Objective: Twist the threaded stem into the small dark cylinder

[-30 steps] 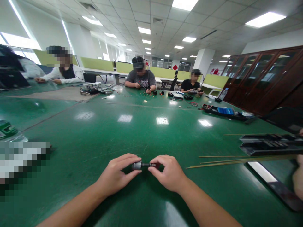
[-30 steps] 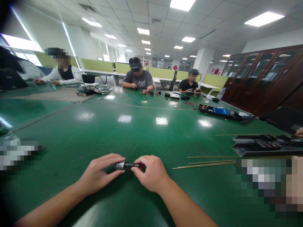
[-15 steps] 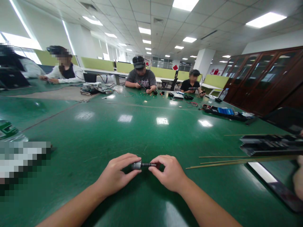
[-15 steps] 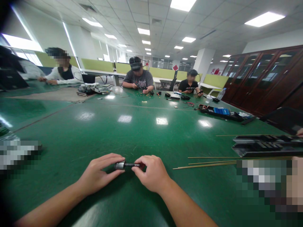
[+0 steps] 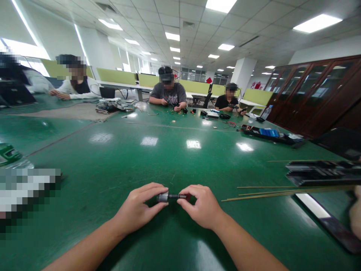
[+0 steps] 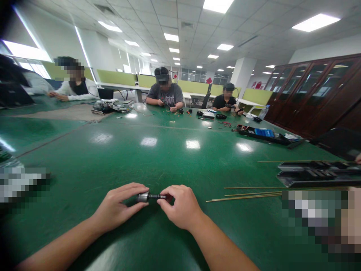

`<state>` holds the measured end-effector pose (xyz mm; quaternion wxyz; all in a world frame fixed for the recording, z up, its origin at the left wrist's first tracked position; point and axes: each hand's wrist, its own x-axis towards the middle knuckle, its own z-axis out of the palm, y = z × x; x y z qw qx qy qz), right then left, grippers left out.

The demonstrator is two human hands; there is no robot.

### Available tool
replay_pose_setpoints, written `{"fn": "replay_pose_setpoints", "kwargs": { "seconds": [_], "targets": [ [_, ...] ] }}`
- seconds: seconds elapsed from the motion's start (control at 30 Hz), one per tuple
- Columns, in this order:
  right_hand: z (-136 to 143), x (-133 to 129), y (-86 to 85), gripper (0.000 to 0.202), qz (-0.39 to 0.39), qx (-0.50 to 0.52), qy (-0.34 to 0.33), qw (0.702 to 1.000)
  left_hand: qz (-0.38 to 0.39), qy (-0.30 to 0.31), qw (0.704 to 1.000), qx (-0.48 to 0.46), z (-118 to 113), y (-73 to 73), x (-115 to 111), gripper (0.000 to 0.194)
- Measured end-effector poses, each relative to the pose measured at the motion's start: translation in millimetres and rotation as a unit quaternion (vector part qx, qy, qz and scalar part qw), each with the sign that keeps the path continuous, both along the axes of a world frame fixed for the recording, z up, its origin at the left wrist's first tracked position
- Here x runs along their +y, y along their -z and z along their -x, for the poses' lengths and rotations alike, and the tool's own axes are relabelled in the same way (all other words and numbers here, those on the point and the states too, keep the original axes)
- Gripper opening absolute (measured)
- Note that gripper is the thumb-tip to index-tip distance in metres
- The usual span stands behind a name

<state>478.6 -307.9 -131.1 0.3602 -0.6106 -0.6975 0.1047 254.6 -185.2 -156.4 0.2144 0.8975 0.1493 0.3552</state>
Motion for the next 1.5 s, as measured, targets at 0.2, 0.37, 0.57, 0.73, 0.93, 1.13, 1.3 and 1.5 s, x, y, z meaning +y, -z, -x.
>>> {"fn": "replay_pose_setpoints", "kwargs": {
  "seconds": [0.2, 0.37, 0.57, 0.73, 0.93, 1.13, 1.3, 1.5],
  "targets": [
    [-0.4, 0.0, -0.3, 0.007, 0.0, 0.0, 0.006, 1.0, -0.001, -0.003, 1.0, 0.001, -0.2, -1.0, -0.4, 0.035],
    [-0.2, 0.1, 0.1, 0.007, -0.001, 0.004, 0.007, 1.0, -0.003, -0.006, 1.0, 0.002, -0.2, -0.5, -0.4, 0.035],
    [0.1, 0.0, 0.4, 0.007, -0.001, 0.001, 0.006, 1.0, -0.008, -0.008, 1.0, 0.0, 0.1, -2.4, -0.8, 0.034],
    [-0.3, 0.2, 0.5, 0.007, -0.002, 0.001, 0.007, 1.0, -0.004, -0.007, 1.0, 0.0, 0.0, -1.6, -0.4, 0.035],
    [-0.7, 1.0, 0.6, 0.008, -0.004, -0.001, 0.011, 1.0, -0.003, -0.003, 1.0, -0.004, -0.7, -1.0, 0.0, 0.035],
    [-0.4, 0.3, -0.1, 0.007, -0.002, -0.001, 0.008, 1.0, -0.003, -0.006, 1.0, -0.006, -0.9, -2.1, -0.8, 0.034],
    [-0.4, 0.6, -0.5, 0.007, -0.002, 0.001, 0.008, 1.0, -0.003, -0.004, 1.0, -0.003, -0.8, -2.0, -0.4, 0.034],
    [0.3, -0.4, -1.8, 0.007, -0.004, 0.004, 0.006, 1.0, -0.007, -0.006, 1.0, 0.0, -0.9, -4.6, -2.0, 0.033]
  ]
}}
